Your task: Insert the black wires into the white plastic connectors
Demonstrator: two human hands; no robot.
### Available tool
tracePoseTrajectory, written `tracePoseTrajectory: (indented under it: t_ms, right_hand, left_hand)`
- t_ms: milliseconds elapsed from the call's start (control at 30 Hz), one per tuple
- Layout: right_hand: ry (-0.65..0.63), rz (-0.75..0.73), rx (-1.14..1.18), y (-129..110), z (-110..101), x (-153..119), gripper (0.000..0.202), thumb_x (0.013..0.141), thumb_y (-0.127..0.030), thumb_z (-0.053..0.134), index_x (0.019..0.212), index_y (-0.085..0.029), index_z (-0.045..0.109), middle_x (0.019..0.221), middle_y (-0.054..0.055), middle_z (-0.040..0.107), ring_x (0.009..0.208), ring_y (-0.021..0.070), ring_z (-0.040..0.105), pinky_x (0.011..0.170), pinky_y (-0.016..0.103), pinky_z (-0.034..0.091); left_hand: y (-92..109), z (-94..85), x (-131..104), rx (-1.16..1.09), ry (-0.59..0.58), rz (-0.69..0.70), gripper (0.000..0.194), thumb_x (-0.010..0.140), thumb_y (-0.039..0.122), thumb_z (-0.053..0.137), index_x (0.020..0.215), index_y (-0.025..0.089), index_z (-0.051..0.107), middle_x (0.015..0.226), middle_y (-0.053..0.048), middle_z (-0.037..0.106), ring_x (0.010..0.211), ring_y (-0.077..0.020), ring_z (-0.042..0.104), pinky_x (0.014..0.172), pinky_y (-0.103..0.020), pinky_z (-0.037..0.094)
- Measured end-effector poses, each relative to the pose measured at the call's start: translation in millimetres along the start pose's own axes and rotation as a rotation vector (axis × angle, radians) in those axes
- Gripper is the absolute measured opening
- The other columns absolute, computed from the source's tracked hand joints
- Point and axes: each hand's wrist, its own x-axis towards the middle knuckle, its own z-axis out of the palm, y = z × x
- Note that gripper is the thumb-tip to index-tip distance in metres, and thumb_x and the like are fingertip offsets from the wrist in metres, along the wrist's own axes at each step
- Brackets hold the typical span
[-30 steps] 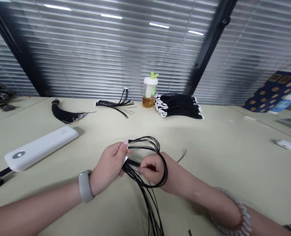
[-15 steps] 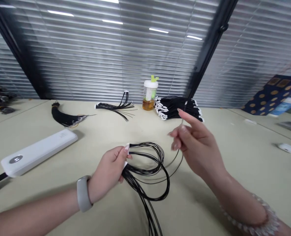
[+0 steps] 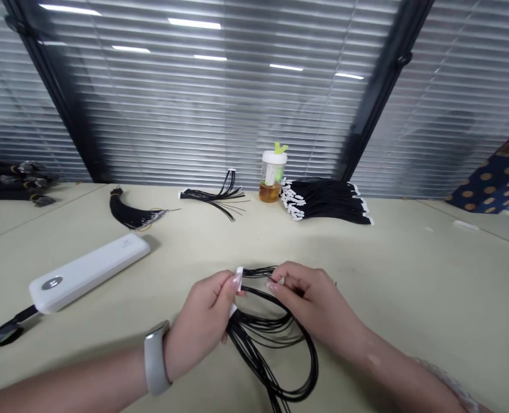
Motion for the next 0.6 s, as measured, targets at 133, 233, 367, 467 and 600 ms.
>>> tracePoseTrajectory:
  t_ms: [133,233,367,467,600]
  right_hand:
    - [-0.031,-0.01,0.006,0.2,1.7,-1.0,0.023,0.082,-0.031,0.049,0.065,-0.016,0.053,0.049,-0.006,0.038,0.048,0.0067,0.029,0.046,0.021,0.023]
    - [-0.019,-0.02,0.0,1.6,3.2,-1.2,0.025,0.082,-0.033,0.049,0.064,-0.016,0.056,0.055,-0.002,0.048,0.052,0.0077,0.035,0.048,0.021,0.026]
    - [-0.022,-0.012,0.0,1.6,4.3,-1.7,0.026,0.082,-0.033,0.049,0.064,-0.015,0.057,0.055,-0.002,0.048,0.052,0.0077,0.034,0.049,0.021,0.027]
    - [-0.013,-0.015,0.007,-0.1,4.1,-2.4,0.027,0.082,-0.033,0.049,0.062,-0.015,0.055,0.052,-0.004,0.042,0.05,0.007,0.031,0.048,0.021,0.025]
    - [-0.003,-0.022,0.027,-1.9,3.6,-2.6,0.028,0.083,-0.033,0.048,0.061,-0.015,0.052,0.052,-0.004,0.039,0.05,0.0068,0.03,0.047,0.021,0.024]
  left_hand:
    - [-3.5,-1.1,1.0,0.018,0.007,0.043,0.041,0.082,0.053,0.035,0.068,0.017,0.047,0.045,0.006,0.039,0.036,-0.0077,0.039,0.036,-0.018,0.03]
    - [-4.2,-1.5,0.0,0.019,0.0,0.063,0.04,0.083,0.052,0.036,0.067,0.017,0.047,0.045,0.005,0.039,0.036,-0.0075,0.038,0.036,-0.018,0.03]
    - [-3.0,-1.2,-1.5,0.009,-0.013,0.057,0.04,0.083,0.052,0.037,0.067,0.017,0.046,0.044,0.007,0.036,0.033,-0.0068,0.036,0.034,-0.018,0.028]
    - [-1.1,-1.0,-2.3,0.013,-0.014,0.047,0.039,0.083,0.052,0.037,0.066,0.017,0.046,0.043,0.007,0.035,0.032,-0.0065,0.035,0.033,-0.017,0.026]
    - [0.6,-1.4,-3.2,0.039,-0.001,0.054,0.038,0.083,0.05,0.038,0.068,0.017,0.048,0.042,0.008,0.034,0.032,-0.0064,0.035,0.034,-0.017,0.028]
